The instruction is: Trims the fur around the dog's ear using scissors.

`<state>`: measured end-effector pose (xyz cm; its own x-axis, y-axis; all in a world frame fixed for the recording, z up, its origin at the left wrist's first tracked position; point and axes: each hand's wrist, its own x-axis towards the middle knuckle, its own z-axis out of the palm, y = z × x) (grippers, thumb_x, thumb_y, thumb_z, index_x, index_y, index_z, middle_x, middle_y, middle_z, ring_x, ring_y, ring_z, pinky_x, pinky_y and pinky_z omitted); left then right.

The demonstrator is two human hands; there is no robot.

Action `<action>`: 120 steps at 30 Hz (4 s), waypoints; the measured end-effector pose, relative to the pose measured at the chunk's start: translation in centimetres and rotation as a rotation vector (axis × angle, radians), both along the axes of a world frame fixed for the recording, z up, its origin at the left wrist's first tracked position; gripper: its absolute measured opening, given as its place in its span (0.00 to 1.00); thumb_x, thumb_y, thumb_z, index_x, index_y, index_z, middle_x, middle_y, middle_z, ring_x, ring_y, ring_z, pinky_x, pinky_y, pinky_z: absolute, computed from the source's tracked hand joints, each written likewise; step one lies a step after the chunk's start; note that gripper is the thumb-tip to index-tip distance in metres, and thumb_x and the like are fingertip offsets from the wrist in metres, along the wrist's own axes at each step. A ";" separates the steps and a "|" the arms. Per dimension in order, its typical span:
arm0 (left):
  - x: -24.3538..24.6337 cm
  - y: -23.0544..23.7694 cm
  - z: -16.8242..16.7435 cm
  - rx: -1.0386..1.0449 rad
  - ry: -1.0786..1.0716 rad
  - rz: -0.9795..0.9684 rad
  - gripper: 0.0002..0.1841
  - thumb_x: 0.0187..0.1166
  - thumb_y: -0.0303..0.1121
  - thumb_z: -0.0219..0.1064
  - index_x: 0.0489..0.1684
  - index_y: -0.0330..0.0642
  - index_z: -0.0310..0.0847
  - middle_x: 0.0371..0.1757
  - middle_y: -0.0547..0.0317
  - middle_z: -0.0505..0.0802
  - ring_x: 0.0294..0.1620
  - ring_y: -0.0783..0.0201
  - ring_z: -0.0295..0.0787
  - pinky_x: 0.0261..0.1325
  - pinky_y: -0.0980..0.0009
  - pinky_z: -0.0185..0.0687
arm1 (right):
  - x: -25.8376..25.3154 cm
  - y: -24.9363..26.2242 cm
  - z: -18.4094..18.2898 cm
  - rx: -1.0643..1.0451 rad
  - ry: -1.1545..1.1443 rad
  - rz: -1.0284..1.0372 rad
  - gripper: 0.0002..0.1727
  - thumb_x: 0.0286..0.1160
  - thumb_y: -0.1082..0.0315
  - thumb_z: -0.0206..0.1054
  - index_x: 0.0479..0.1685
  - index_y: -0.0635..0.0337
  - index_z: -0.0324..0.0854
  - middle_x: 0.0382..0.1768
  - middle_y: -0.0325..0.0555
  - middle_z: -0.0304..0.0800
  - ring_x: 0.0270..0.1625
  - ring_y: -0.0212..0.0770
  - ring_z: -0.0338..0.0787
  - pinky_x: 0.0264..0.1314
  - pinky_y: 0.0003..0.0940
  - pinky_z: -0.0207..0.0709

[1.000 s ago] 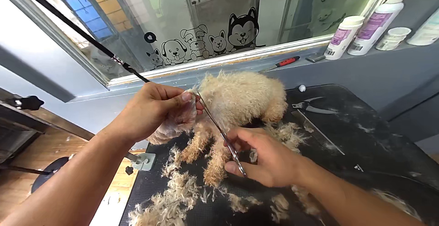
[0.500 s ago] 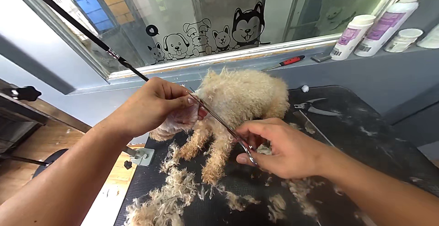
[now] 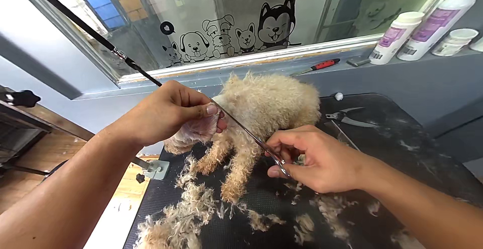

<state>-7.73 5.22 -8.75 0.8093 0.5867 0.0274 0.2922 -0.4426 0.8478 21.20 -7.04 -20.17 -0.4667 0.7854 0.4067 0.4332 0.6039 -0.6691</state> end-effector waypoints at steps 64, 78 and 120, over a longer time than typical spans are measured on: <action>-0.1 -0.5 0.5 -0.003 -0.062 -0.050 0.12 0.87 0.28 0.60 0.44 0.33 0.92 0.43 0.46 0.98 0.44 0.58 0.98 0.51 0.65 0.95 | 1.3 0.6 0.6 0.117 -0.043 0.023 0.12 0.65 0.48 0.76 0.36 0.43 0.86 0.25 0.19 0.83 0.27 0.15 0.82 0.26 0.12 0.79; 0.2 -0.6 0.8 0.030 -0.001 -0.067 0.11 0.85 0.27 0.62 0.42 0.34 0.92 0.40 0.48 0.98 0.42 0.61 0.97 0.48 0.68 0.94 | 2.6 0.6 1.8 0.148 -0.106 0.053 0.12 0.65 0.48 0.75 0.38 0.43 0.86 0.27 0.19 0.83 0.29 0.15 0.83 0.27 0.13 0.80; 0.3 -2.5 0.7 0.283 -0.077 0.022 0.10 0.85 0.28 0.65 0.49 0.37 0.94 0.42 0.56 0.99 0.43 0.63 0.98 0.50 0.68 0.98 | 3.5 0.0 2.1 0.082 0.014 -0.212 0.18 0.70 0.44 0.74 0.50 0.44 0.85 0.34 0.22 0.89 0.36 0.23 0.91 0.37 0.21 0.90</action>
<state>-7.39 2.67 -8.07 0.7861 0.5641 0.2528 0.2440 -0.6590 0.7115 24.72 -7.00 -18.09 -0.2890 0.8291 0.4786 0.5474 0.5533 -0.6279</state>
